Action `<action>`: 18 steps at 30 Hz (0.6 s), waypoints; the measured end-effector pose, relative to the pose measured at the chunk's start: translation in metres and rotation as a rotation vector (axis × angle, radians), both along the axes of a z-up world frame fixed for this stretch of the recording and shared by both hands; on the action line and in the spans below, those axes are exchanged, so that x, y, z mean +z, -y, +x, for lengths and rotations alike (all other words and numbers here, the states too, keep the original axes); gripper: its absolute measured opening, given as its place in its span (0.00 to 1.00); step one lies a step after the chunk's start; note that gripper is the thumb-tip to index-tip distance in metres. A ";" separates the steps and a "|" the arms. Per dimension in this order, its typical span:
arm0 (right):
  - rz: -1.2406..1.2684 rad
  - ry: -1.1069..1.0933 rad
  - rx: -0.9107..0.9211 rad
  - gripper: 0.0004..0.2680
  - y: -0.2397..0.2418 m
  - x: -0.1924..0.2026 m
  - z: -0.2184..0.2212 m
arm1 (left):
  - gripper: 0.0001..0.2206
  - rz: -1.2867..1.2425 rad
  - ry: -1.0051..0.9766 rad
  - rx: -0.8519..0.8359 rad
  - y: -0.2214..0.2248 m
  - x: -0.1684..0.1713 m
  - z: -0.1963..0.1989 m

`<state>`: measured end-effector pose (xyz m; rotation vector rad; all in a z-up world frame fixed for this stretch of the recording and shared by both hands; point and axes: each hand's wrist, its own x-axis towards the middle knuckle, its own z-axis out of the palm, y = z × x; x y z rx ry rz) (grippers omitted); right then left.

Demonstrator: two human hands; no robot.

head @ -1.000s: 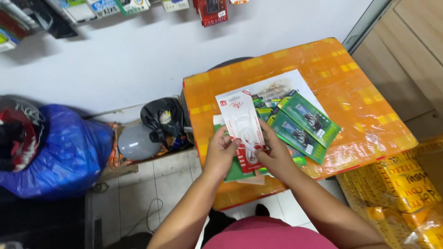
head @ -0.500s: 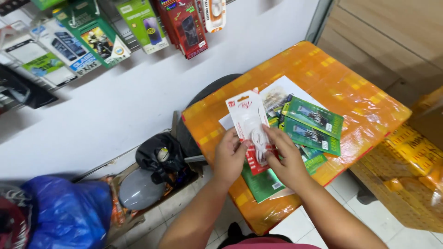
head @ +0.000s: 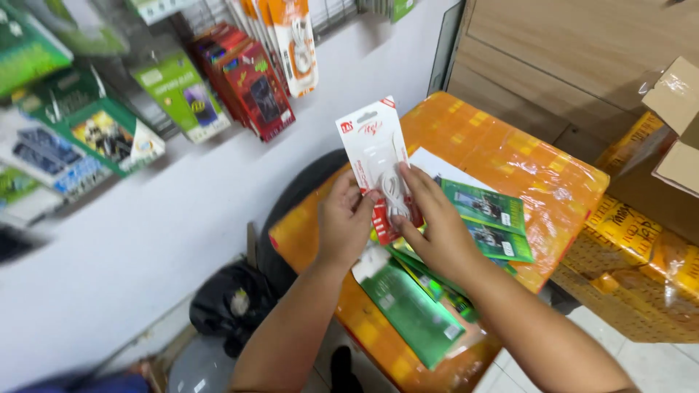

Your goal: The recorder is seen organizing and packing various screen protectors and a white cable into their respective green and white boxes on a yellow surface, subsequently arranging them on a display rack.

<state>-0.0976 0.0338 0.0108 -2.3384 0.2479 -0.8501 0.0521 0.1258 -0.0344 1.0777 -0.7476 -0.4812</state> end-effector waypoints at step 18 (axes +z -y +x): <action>0.347 0.136 -0.133 0.32 0.108 -0.026 0.317 | 0.19 0.214 0.374 0.352 0.120 0.028 0.274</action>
